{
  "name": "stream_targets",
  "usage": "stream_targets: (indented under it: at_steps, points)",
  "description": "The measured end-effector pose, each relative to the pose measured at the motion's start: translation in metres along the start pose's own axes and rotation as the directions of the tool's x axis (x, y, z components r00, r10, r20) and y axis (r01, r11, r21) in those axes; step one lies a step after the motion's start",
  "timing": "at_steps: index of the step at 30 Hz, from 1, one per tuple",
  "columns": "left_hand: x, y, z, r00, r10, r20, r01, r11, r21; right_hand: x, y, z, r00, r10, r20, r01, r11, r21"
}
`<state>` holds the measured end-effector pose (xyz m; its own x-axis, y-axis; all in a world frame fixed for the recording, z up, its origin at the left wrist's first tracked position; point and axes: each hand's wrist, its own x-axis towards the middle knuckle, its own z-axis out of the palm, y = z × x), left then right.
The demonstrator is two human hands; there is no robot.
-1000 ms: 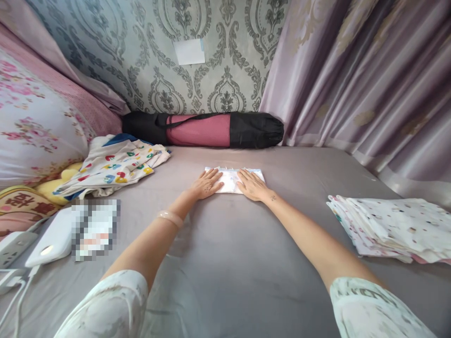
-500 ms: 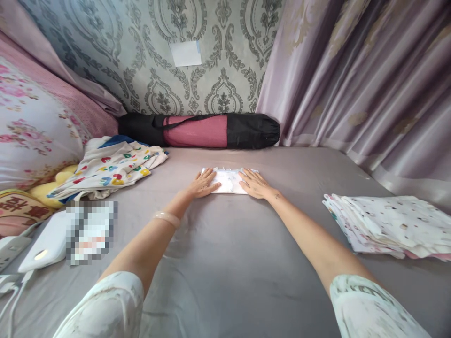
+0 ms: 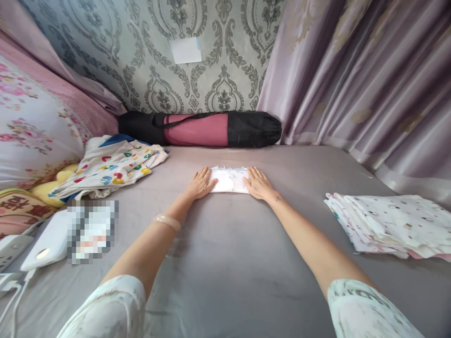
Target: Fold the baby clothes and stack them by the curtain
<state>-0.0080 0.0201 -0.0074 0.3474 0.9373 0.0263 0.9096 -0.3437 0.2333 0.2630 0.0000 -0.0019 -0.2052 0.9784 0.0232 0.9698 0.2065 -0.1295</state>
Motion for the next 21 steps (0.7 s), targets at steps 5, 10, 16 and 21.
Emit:
stream_targets:
  at_steps: [5,10,16,21]
  points:
    - [0.001,0.013,-0.012,0.999,-0.004,-0.032,0.007,0.997,0.077,0.001,-0.009,-0.016,0.999,-0.001,0.034,0.001,1.0,-0.015]
    - [0.001,0.033,-0.011,0.991,0.098,-0.091,-0.085,0.987,0.136,-0.002,-0.031,-0.019,0.998,-0.065,-0.009,0.065,0.997,0.028]
    - [0.001,0.031,-0.001,0.997,0.079,-0.005,-0.079,0.992,0.099,-0.003,-0.036,-0.006,0.998,-0.065,0.017,0.064,0.998,0.027]
    - [-0.001,0.036,-0.009,0.997,0.081,0.003,-0.081,0.988,0.129,-0.002,-0.035,-0.012,0.998,-0.049,0.045,0.048,0.998,0.041]
